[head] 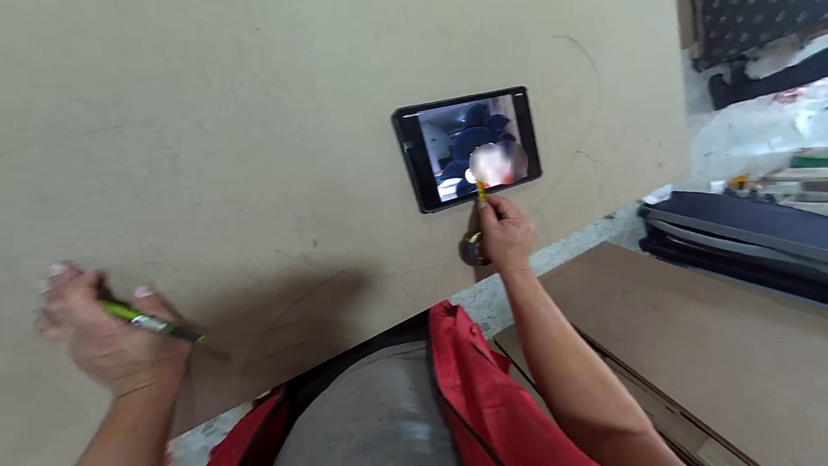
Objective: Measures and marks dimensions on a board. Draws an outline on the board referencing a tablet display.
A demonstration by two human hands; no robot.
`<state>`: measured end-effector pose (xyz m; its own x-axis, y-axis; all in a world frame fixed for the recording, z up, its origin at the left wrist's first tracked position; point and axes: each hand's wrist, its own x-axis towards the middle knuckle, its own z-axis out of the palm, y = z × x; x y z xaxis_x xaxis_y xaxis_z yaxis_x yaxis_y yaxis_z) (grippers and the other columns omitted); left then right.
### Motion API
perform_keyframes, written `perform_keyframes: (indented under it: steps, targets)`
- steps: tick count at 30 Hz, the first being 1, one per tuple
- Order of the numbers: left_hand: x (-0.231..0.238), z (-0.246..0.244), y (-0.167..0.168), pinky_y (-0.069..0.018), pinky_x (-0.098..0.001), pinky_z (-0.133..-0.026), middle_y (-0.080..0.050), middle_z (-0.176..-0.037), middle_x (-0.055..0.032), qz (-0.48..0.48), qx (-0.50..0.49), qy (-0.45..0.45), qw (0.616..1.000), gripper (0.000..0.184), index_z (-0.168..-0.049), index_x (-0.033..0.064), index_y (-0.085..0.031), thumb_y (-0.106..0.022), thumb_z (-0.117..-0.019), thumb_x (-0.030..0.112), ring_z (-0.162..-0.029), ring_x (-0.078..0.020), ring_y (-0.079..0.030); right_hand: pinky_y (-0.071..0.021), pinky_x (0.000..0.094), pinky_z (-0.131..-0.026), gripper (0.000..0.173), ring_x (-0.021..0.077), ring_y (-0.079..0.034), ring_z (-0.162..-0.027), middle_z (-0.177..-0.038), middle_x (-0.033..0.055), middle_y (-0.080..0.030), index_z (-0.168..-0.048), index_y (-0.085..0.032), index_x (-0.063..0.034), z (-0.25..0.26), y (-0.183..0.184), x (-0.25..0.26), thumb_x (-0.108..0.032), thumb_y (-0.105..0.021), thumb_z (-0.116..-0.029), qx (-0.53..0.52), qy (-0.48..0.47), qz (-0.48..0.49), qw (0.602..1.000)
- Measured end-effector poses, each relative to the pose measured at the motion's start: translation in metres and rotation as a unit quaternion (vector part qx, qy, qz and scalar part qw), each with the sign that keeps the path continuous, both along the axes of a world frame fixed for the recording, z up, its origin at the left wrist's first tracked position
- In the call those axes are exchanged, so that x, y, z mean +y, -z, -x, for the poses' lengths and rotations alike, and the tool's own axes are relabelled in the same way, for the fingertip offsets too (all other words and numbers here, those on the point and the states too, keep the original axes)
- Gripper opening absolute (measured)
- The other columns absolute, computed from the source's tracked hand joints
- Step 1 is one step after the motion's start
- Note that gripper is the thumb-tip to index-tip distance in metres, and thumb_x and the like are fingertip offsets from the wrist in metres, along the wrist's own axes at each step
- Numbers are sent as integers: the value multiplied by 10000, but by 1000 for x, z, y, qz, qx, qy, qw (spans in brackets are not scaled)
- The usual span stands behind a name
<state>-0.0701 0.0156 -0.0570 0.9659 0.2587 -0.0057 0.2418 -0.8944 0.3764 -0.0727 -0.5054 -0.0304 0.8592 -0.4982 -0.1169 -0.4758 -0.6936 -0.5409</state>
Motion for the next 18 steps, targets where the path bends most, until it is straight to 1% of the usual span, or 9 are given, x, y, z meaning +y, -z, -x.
perform_keyframes:
  steps: [2,3,4,6,8,12,15,17,18]
  targets:
    - [-3,1,-6,-223,-493,-1263,-345,-1635,-213,-4,-5,6,1000,620,-1521,8,-415,-408,-1060,423,-1540,-372,-279,-589,411,-760,288,123,-714,-828,-978,31,-766,-1190,-751,-148,3,-2,-5,-339,-599,-1036,1,-17,-34,999]
    - [-5,1,-9,-231,-491,-1262,-347,-1633,-208,-5,-16,3,1000,605,-1521,5,-411,-420,-1061,398,-1539,-361,-285,-592,401,-793,312,126,-708,-852,-1017,56,-755,-1226,-726,-118,5,-4,-4,-336,-604,-1040,5,-18,-79,997]
    - [-5,2,-9,-239,-497,-1258,-361,-1629,-198,-6,-25,0,1000,593,-1525,9,-413,-438,-1060,377,-1533,-353,-300,-594,368,-806,323,109,-698,-859,-1039,58,-743,-1251,-707,-99,9,-7,-1,-325,-608,-1042,5,-12,-136,991]
    - [1,1,-6,-230,-524,-1260,-384,-1626,-173,-12,-29,2,1000,584,-1534,33,-424,-467,-1055,365,-1534,-338,-307,-602,302,-743,289,75,-673,-790,-982,-3,-708,-1260,-673,-108,21,-11,17,-293,-595,-1053,9,15,-274,962]
    - [8,2,-3,-163,-551,-1281,-387,-1630,-148,1,-26,12,1000,589,-1542,43,-415,-484,-1057,369,-1553,-300,-278,-604,289,-675,245,89,-668,-715,-877,-21,-698,-1236,-675,-115,38,-19,53,-251,-573,-1059,33,41,-371,927]
    - [18,8,-7,-142,-527,-1297,-419,-1615,-104,72,-33,34,996,587,-1513,67,-442,-554,-1031,382,-1558,-236,-277,-625,400,-634,209,217,-703,-683,-815,97,-725,-1185,-710,-76,78,-28,166,-182,-580,-1059,126,-1,-421,898]
    - [44,18,-9,-219,-522,-1284,-415,-1615,-123,132,-24,145,980,602,-1529,53,-431,-572,-1027,355,-1539,-252,-319,-621,372,-624,213,191,-710,-684,-813,60,-740,-1186,-739,-144,96,-29,267,-235,-593,-1061,194,-26,-437,878]
    - [71,32,-12,-263,-507,-1276,-443,-1601,-116,145,13,285,947,559,-1510,45,-479,-558,-1040,337,-1522,-244,-358,-594,335,-563,216,150,-697,-643,-801,21,-742,-1180,-742,-175,104,-31,334,-274,-590,-1063,216,-26,-428,877]
    - [83,35,-16,-294,-490,-1268,-444,-1602,-103,138,24,360,923,520,-1492,53,-508,-545,-1049,323,-1516,-234,-368,-604,337,-569,213,140,-700,-639,-794,8,-742,-1170,-746,-181,103,-29,364,-282,-594,-1060,212,-25,-421,882]
